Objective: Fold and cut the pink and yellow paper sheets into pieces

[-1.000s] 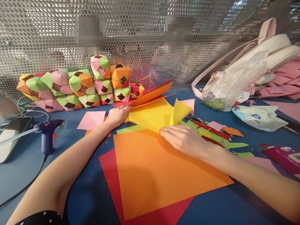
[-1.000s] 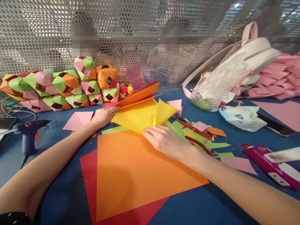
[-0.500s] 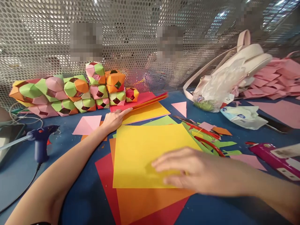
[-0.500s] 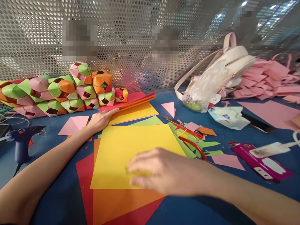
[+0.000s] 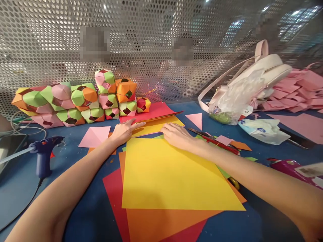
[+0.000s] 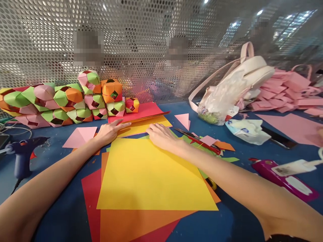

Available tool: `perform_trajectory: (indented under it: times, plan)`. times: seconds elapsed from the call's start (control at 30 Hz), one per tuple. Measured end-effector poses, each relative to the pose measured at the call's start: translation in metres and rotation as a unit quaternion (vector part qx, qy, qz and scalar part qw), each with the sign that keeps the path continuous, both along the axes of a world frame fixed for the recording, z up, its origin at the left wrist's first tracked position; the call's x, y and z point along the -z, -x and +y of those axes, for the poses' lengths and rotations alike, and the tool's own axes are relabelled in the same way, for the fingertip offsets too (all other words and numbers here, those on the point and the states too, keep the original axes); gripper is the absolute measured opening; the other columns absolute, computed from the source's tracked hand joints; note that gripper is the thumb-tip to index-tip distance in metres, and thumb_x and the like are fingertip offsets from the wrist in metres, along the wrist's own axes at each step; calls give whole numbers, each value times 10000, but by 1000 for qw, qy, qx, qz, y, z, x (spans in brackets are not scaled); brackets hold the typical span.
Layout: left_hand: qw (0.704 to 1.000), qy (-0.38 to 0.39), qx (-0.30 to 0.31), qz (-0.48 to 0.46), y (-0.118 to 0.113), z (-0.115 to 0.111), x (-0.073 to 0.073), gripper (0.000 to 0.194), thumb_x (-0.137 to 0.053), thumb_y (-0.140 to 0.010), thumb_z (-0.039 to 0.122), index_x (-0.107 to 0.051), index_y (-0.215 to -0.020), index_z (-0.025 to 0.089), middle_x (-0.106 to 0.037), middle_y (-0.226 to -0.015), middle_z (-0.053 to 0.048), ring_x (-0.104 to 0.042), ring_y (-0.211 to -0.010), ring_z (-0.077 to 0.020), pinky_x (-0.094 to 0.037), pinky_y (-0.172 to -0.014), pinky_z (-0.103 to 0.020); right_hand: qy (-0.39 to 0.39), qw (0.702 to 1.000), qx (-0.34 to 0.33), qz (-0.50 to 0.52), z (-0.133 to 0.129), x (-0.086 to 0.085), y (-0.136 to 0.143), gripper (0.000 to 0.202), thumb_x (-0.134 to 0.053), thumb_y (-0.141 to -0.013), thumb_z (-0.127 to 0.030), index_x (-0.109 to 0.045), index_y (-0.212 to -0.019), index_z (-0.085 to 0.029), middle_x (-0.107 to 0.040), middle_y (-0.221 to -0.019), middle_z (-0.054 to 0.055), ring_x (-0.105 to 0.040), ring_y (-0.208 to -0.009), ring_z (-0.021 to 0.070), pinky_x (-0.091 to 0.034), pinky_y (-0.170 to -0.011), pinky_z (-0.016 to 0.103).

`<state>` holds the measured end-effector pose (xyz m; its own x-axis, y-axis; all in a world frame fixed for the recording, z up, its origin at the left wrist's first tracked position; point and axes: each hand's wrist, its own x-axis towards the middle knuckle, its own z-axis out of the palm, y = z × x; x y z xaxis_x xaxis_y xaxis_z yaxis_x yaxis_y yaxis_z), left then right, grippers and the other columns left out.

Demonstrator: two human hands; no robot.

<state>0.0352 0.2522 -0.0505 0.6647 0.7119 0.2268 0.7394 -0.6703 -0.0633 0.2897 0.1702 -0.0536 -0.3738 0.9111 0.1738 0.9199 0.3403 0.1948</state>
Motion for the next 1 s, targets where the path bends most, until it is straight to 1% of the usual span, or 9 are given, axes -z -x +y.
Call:
perform_trajectory:
  times: [0.1,0.23,0.33,0.43,0.57,0.73,0.8,0.93,1.0]
  plan:
    - [1000,4,7,-7,-1,0,0,508,-401,-927,147,-520,-1334,427,-537,-1374,1,-626,-1062,-210,-482,-781,-264,-7,1000,10,1,-4,-1,4,259,-433,-859,-69,-643,-1004,-111,-623,-1020,126,-565,-927,246,-385,-823,344]
    - [1000,1,11,-17,-4,-3,-1,381,-392,-975,363,-539,-1326,379,-616,-1244,-26,-623,-1057,-207,-477,-760,-256,-27,999,20,3,-6,2,6,258,-433,-855,-81,-637,-1010,-111,-616,-1039,130,-552,-926,252,-374,-822,358]
    - [1000,-4,6,-22,-5,-5,-1,442,-441,-932,526,-543,-1327,358,-623,-1229,-31,-632,-1038,-220,-472,-747,-261,-41,999,12,2,-6,4,6,292,-429,-859,-98,-631,-1068,-117,-602,-1071,137,-527,-974,264,-358,-862,376]
    - [1000,-6,2,-24,-5,-5,-1,514,-474,-890,597,-533,-1338,353,-631,-1219,-31,-646,-1010,-234,-468,-728,-271,-65,998,1,2,-5,6,5,350,-426,-858,-115,-610,-1155,-137,-578,-1134,144,-495,-1024,280,-342,-889,399]
    - [1000,-13,8,-24,-4,-4,0,523,-480,-885,591,-526,-1344,343,-630,-1223,-30,-646,-1015,-244,-461,-709,-274,-124,992,-7,19,-1,8,3,434,-440,-843,-112,-557,-1261,-122,-554,-1218,163,-479,-1049,287,-343,-897,411]
    - [1000,-11,2,-20,-2,-2,-1,402,-376,-972,372,-515,-1348,340,-648,-1193,-25,-662,-963,-211,-447,-663,-263,-186,981,-38,26,0,7,4,388,-419,-889,-102,-583,-1240,-119,-529,-1288,185,-440,-1154,296,-328,-939,411]
    - [1000,-9,-1,-19,-2,-1,-1,408,-367,-975,347,-504,-1358,333,-649,-1201,-28,-667,-945,-209,-443,-645,-260,-163,985,-61,13,1,6,5,339,-378,-935,-119,-632,-1158,-137,-578,-1219,165,-473,-1110,279,-337,-911,396]
    - [1000,-8,-9,-21,-2,-2,-2,414,-359,-979,352,-492,-1369,322,-646,-1215,-31,-667,-950,-212,-439,-632,-253,-69,995,-69,-3,8,7,7,299,-392,-973,-173,-688,-953,-134,-655,-917,109,-547,-841,213,-371,-766,335]
    - [1000,-8,-12,-22,-2,-2,-3,415,-354,-981,358,-489,-1372,324,-642,-1222,-31,-667,-949,-214,-441,-632,-255,-55,995,-78,-3,15,6,5,257,-440,-967,-194,-691,-958,-138,-663,-917,97,-558,-834,200,-377,-741,312]
